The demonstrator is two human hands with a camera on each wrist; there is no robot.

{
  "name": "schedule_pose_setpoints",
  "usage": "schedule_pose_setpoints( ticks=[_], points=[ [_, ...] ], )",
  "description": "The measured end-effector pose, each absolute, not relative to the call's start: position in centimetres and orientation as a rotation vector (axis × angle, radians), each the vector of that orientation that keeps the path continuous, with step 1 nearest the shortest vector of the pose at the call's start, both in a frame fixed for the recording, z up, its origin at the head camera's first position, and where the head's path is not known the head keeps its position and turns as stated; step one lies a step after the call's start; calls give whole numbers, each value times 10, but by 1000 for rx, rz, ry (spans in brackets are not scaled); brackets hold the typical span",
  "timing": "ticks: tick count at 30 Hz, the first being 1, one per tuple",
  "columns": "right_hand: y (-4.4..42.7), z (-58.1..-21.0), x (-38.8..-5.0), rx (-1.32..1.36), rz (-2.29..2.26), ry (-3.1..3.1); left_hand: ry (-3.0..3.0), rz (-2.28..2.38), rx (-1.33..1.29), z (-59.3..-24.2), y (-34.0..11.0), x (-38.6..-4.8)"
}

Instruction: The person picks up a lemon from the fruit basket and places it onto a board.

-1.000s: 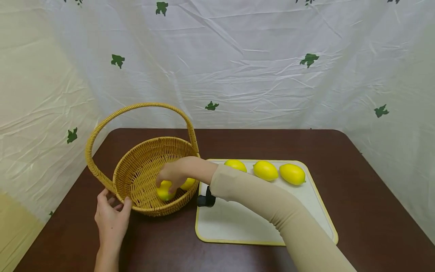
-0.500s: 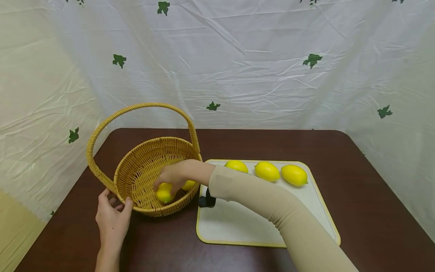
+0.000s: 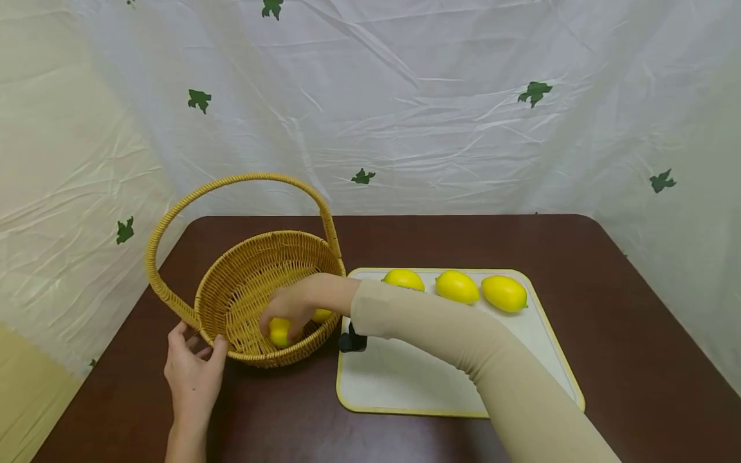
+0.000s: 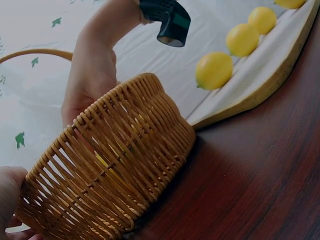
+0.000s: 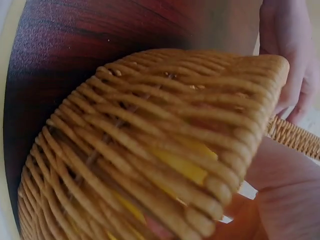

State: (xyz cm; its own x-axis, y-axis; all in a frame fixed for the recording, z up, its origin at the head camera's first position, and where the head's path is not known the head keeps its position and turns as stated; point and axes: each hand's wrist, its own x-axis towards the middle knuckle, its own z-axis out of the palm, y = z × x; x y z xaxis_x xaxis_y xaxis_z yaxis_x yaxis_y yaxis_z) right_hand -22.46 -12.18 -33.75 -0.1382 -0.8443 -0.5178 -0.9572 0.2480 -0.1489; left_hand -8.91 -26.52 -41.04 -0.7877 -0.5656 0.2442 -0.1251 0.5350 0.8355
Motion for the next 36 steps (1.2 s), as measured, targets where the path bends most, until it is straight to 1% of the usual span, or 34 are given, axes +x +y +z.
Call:
schedule_pose_setpoints(
  ticks=[10, 20, 27, 36],
  points=[
    [-127, -337, -217, -1652, 352, 1982, -2254, -1214, 543, -410, -264, -91],
    [-122, -333, -220, -1712, 351, 1985, -2255, -1210, 549, -409, -263, -92],
    [-116, -322, -222, -1748, 271, 2010, -2261, -1188, 589, -408, -263, -91],
    [-101, -305, -220, -1772, 117, 2064, -2269, -1201, 575, -408, -264, -90]
  ],
)
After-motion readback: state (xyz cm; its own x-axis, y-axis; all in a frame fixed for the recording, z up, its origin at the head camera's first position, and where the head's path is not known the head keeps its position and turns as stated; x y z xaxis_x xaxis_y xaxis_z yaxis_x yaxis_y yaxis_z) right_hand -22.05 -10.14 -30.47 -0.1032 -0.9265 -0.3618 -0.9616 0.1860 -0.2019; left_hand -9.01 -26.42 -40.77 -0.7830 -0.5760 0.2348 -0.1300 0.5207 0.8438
